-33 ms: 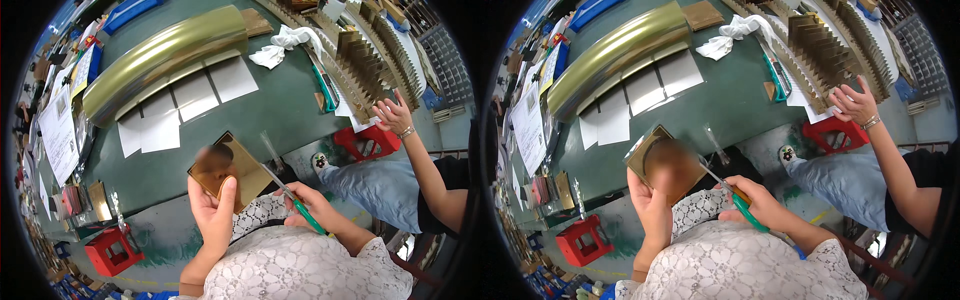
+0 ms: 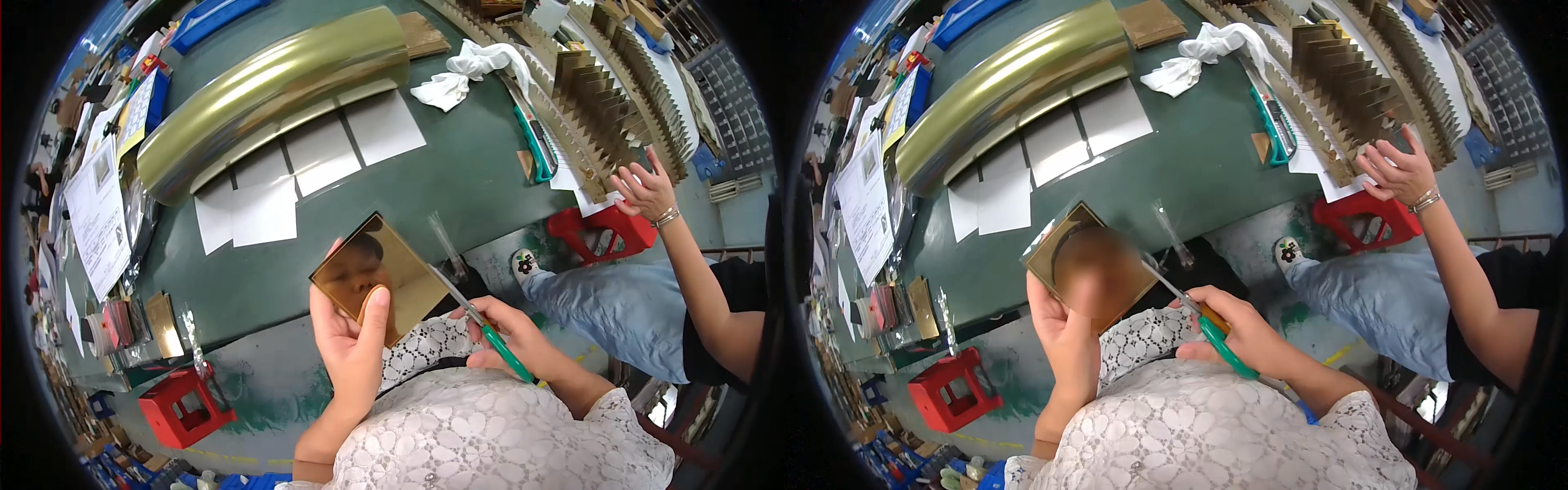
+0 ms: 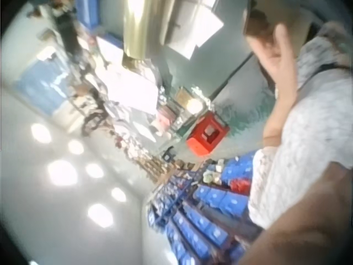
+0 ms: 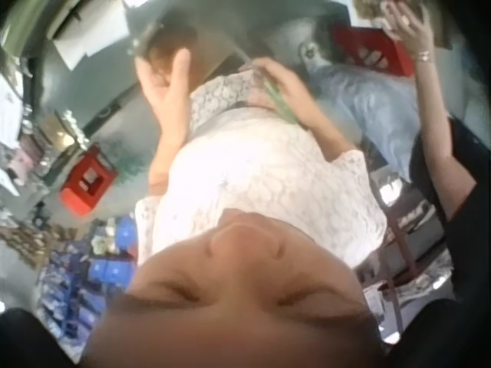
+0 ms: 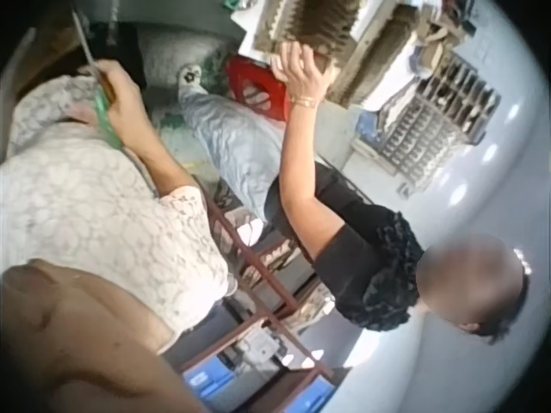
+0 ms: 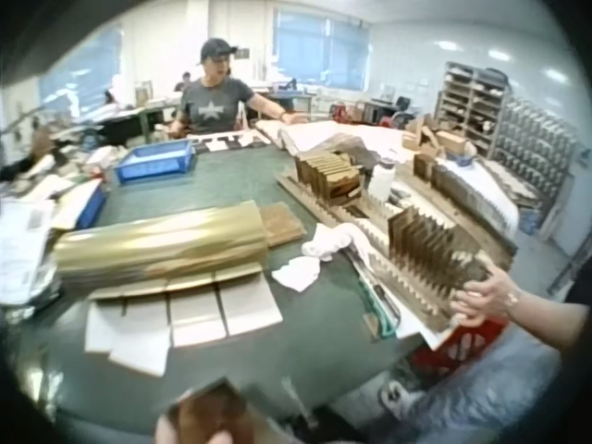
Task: The person uses scissors to cut a sheet of white material into smaller squares. They then pick up a gold-colored reflective square and trim its edges with the scissors. The person works at a green table in a workshop environment, handling the materials one by one.
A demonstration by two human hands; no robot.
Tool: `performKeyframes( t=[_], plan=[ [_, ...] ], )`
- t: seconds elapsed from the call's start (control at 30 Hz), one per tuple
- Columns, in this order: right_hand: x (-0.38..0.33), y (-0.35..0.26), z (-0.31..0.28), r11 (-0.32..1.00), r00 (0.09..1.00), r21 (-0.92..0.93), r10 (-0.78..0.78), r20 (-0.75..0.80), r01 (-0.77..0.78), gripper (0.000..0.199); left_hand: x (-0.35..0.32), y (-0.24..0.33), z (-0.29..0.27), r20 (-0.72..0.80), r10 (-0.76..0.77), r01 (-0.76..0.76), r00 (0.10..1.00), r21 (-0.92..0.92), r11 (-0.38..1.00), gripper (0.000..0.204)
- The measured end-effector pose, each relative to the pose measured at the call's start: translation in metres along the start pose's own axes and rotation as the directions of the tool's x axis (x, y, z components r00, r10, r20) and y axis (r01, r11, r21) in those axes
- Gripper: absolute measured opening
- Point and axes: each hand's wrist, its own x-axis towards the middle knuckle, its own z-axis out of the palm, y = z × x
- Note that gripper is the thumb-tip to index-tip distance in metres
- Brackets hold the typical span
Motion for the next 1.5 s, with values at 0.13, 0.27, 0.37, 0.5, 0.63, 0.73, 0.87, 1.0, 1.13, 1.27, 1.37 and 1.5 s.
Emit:
performKeyframes(
  t=[0.13,0.27,0.37,0.5,0.63,0.73,0.87,1.0,1.13,1.27,1.37,1.5],
  plan=[
    [0.000,0.001,0.000,1.000,1.000,-0.017,0.022,-0.005,-0.022,0.057,0.001,0.001,0.001,0.008,-0.013,0.013,1.000,-0.027,1.000,0.056],
    [0.000,0.008,0.000,1.000,1.000,0.005,0.010,-0.001,-0.010,0.055,0.002,-0.002,-0.003,0.019,-0.044,0.044,0.999,-0.017,0.999,0.056],
    [0.000,0.007,0.000,1.000,1.000,0.008,0.024,-0.001,-0.024,0.053,0.004,-0.005,-0.004,0.036,-0.062,0.063,0.997,-0.025,0.998,0.055],
    [0.002,0.010,-0.001,0.999,0.999,0.044,0.014,-0.040,-0.013,0.046,0.004,-0.011,0.001,0.126,-0.122,0.127,0.984,-0.030,0.991,0.054],
    [0.014,0.006,-0.005,0.994,0.996,0.109,-0.015,-0.087,0.024,0.040,0.001,-0.017,0.005,0.222,-0.215,0.230,0.951,-0.043,0.972,0.055],
    [0.025,-0.016,-0.014,0.975,0.983,0.127,0.184,-0.026,-0.179,0.039,-0.002,-0.024,-0.001,0.295,-0.289,0.311,0.911,-0.027,0.950,0.053],
    [0.036,-0.013,-0.022,0.894,0.968,0.374,0.247,0.044,-0.246,0.042,-0.004,-0.008,-0.007,0.231,-0.354,0.367,0.906,-0.017,0.930,0.046],
    [0.027,-0.021,-0.027,0.880,0.975,0.420,0.188,0.116,-0.220,0.045,0.003,-0.006,-0.028,0.101,-0.262,0.265,0.960,-0.023,0.964,0.042],
    [0.014,-0.032,-0.025,0.973,0.999,0.230,0.032,0.009,-0.033,0.049,0.007,0.002,-0.035,0.084,-0.309,0.312,0.947,-0.024,0.950,0.040],
    [0.008,-0.040,-0.020,0.992,0.999,0.122,-0.034,-0.021,0.037,0.051,0.006,0.009,-0.035,0.162,-0.339,0.342,0.927,0.009,0.940,0.031],
    [0.008,-0.041,-0.021,1.000,0.997,0.019,-0.008,-0.077,0.010,0.044,0.002,0.008,-0.038,0.159,-0.285,0.289,0.945,0.003,0.957,0.029],
    [0.013,-0.031,-0.026,0.958,0.926,-0.268,-0.192,-0.325,0.104,0.036,0.003,0.007,-0.047,0.170,-0.232,0.217,0.958,0.104,0.971,0.024]
  ],
)
